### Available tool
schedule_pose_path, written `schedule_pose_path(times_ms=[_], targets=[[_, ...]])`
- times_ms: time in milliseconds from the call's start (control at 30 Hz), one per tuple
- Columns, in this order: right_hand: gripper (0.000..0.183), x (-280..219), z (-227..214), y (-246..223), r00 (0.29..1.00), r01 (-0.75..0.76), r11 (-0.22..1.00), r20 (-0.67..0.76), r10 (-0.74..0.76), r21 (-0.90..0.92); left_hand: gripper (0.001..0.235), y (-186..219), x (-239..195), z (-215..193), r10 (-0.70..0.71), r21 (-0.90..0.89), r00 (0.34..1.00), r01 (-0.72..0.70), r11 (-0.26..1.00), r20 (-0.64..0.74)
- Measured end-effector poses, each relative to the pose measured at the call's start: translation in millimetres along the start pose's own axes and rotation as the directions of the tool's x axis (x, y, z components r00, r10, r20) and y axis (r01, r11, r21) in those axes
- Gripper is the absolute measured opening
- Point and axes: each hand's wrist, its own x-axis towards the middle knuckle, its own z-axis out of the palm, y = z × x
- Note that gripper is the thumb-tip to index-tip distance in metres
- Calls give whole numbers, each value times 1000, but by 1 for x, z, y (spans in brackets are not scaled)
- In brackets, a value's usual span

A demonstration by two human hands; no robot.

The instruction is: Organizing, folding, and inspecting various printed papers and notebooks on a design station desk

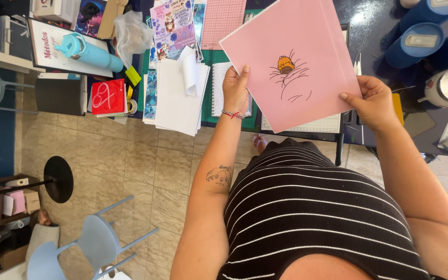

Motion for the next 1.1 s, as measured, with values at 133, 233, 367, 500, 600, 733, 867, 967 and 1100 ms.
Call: schedule_pose_path(times_ms=[133, 233, 367, 500, 600, 733, 867, 967, 1100], targets=[[36, 1, 0, 4, 999, -54, 998, -3, 53, -20, 17, -7, 0, -4, -36, -9, 999, 36, 999, -25], [36, 5, -1, 9, 998, -66, 998, -4, 66, -22, 16, -13, 3, -6, -41, -2, 999, 41, 999, -34], [37, 16, -5, 19, 994, -109, 987, -34, 105, -115, 31, -24, 20, -11, -55, 101, 998, 57, 993, -28], [41, 21, 4, 4, 982, -189, 982, -23, 189, 18, 20, -46, 51, -17, -179, 180, 972, 206, 962, -155], [41, 22, 8, 14, 981, -191, 980, -37, 193, 47, 21, -34, 60, -8, -218, 208, 969, 238, 949, -114], [38, 24, 9, 41, 960, -262, 963, -91, 266, 58, 33, -43, 65, -9, -148, 334, 985, 169, 927, -85], [38, 17, 13, 59, 941, -267, 953, -177, 290, 145, 40, -47, 13, -17, -379, 370, 922, 327, 869, 75], [37, 0, 15, 81, 934, -276, 955, -205, 294, 111, 41, -94, -26, -54, -403, 474, 913, 332, 815, 54], [41, -35, 23, 107, 903, -367, 920, -184, 388, 138, 37, -146, -53, -105, -453, 484, 891, 411, 773, -34]])
